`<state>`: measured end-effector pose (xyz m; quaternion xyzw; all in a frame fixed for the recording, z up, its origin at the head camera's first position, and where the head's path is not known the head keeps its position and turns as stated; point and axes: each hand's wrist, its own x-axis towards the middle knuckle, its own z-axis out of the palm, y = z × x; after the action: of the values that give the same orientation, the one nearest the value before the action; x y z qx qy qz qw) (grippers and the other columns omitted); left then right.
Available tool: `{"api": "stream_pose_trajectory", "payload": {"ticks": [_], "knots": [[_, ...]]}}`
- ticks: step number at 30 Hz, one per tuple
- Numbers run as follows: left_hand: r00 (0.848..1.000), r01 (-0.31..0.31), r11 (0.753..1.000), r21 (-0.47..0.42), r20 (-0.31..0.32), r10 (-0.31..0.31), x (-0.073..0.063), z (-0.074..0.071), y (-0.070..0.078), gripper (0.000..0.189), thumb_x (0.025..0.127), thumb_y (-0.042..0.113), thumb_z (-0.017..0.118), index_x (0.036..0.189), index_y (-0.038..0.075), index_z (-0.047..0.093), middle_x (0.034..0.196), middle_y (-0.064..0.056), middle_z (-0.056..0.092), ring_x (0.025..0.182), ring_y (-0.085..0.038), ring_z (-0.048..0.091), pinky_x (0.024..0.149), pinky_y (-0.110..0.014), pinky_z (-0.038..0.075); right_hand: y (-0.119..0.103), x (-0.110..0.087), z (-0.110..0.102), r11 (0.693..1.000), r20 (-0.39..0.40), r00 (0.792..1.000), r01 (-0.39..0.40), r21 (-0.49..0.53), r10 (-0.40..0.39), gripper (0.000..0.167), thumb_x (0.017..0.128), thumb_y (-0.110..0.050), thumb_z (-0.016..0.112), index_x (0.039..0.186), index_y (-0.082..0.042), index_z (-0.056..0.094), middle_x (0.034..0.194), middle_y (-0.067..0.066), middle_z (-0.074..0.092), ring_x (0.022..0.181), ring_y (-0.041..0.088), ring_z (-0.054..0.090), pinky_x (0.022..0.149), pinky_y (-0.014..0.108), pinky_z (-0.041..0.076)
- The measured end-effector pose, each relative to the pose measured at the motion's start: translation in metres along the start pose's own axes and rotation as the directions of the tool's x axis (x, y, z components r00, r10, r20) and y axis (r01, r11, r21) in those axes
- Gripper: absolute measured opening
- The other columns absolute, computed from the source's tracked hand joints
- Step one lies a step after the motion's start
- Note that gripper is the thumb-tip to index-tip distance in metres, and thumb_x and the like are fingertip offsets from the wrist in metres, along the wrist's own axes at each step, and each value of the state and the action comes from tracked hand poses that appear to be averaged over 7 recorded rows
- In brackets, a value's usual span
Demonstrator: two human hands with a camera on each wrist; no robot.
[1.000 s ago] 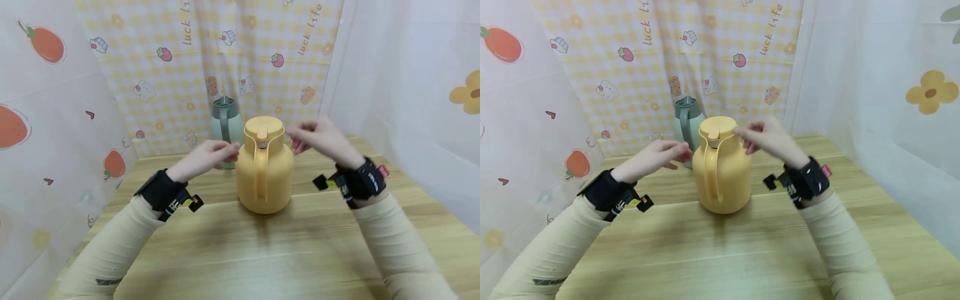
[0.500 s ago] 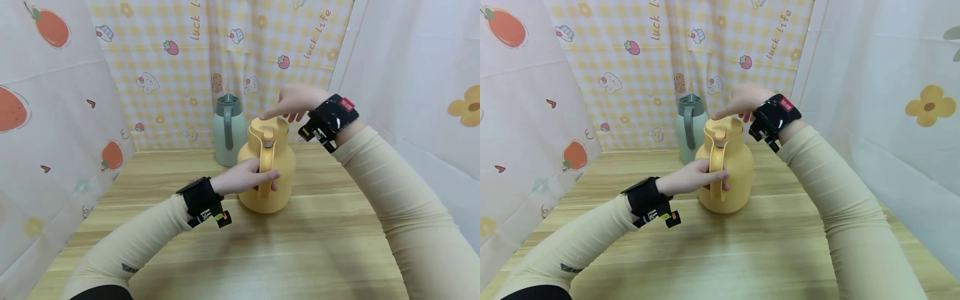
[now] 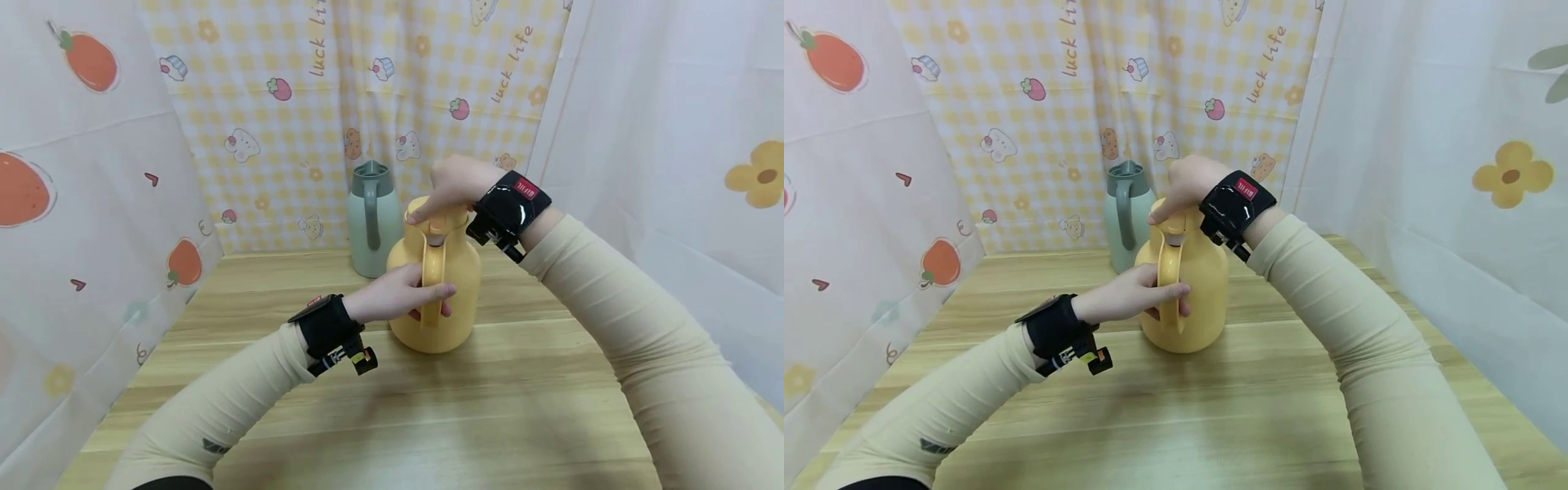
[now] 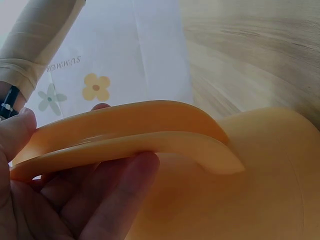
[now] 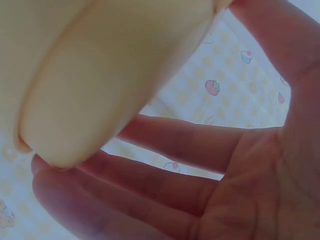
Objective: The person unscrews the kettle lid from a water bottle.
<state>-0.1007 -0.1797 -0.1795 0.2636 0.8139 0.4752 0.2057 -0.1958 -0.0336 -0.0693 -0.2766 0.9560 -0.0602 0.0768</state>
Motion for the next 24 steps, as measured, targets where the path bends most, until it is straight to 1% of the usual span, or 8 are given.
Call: {"api": "stream_pose_trajectory", "payload": {"ticks": [5,8,10,11,13,15,18,24], "knots": [[1.0,-0.001,1.0,0.009,0.002,0.001,0.002,-0.001,-0.001,0.036,0.102,0.034,0.051,0.102,0.002,0.068,0.094,-0.001,0.069,0.097,-0.014,0.06,0.07,-0.036,0.055,0.007,0.002,0.001,0.999,0.05,0.998,0.048,0.021,-0.049,0.058,0.08,-0.057,0.07,0.055,-0.015,0.038,0.051,-0.006,0.03,0.042,0.012,0.044,0.044,0.026,0.043],[1.0,-0.001,1.0,0.012,-0.004,0.001,0.001,-0.001,-0.002,0.035,0.102,0.034,0.051,0.104,0.002,0.067,0.093,-0.001,0.07,0.097,-0.014,0.059,0.07,-0.036,0.055,0.011,0.004,0.0,0.994,0.07,0.992,0.098,0.038,-0.101,0.05,0.081,-0.054,0.071,0.061,-0.013,0.05,0.057,-0.006,0.036,0.047,0.012,0.048,0.049,0.026,0.047],[1.0,-0.003,1.0,0.012,-0.01,0.003,0.001,-0.001,-0.002,0.034,0.102,0.033,0.052,0.106,0.002,0.066,0.092,-0.001,0.07,0.097,-0.014,0.06,0.07,-0.036,0.055,0.016,0.006,0.0,0.989,0.082,0.987,0.137,0.054,-0.141,0.045,0.081,-0.051,0.072,0.072,-0.009,0.06,0.063,-0.004,0.042,0.052,0.012,0.049,0.052,0.027,0.048],[1.0,-0.004,1.0,0.014,-0.013,0.004,0.001,-0.001,-0.002,0.034,0.101,0.033,0.052,0.106,0.002,0.066,0.092,-0.001,0.071,0.097,-0.013,0.06,0.07,-0.036,0.055,0.018,0.006,-0.001,0.985,0.086,0.983,0.158,0.067,-0.163,0.041,0.081,-0.05,0.073,0.081,-0.009,0.065,0.067,-0.003,0.047,0.055,0.013,0.051,0.055,0.028,0.048],[1.0,-0.008,1.0,0.015,-0.017,0.008,0.001,-0.001,-0.003,0.034,0.101,0.033,0.052,0.105,0.003,0.066,0.092,-0.001,0.071,0.096,-0.013,0.06,0.07,-0.036,0.055,0.024,0.008,-0.001,0.975,0.094,0.974,0.198,0.104,-0.208,0.044,0.082,-0.045,0.075,0.104,-0.007,0.07,0.084,0.001,0.06,0.071,0.014,0.058,0.067,0.031,0.05],[1.0,-0.013,1.0,0.024,-0.019,0.013,0.001,-0.001,-0.004,0.033,0.101,0.033,0.052,0.102,0.004,0.067,0.091,0.0,0.071,0.094,-0.013,0.06,0.07,-0.036,0.055,0.031,0.01,0.0,0.964,0.11,0.965,0.223,0.142,-0.239,0.054,0.082,-0.041,0.075,0.121,-0.006,0.066,0.102,0.005,0.067,0.091,0.017,0.06,0.082,0.035,0.05],[1.0,-0.018,0.999,0.032,-0.017,0.019,0.0,0.0,-0.005,0.033,0.101,0.034,0.052,0.098,0.006,0.068,0.091,0.001,0.071,0.093,-0.012,0.059,0.07,-0.035,0.054,0.038,0.01,0.001,0.95,0.136,0.954,0.237,0.201,-0.267,0.069,0.083,-0.037,0.076,0.138,-0.004,0.053,0.13,0.009,0.059,0.119,0.022,0.052,0.1,0.042,0.041],[1.0,-0.019,1.0,0.023,-0.011,0.019,0.001,0.001,-0.006,0.034,0.101,0.033,0.052,0.102,0.002,0.067,0.091,0.001,0.071,0.094,-0.013,0.06,0.071,-0.036,0.055,0.04,0.007,0.004,0.945,0.144,0.952,0.233,0.227,-0.27,0.072,0.083,-0.039,0.074,0.142,-0.006,0.048,0.135,0.01,0.055,0.121,0.023,0.05,0.102,0.043,0.039]]}}
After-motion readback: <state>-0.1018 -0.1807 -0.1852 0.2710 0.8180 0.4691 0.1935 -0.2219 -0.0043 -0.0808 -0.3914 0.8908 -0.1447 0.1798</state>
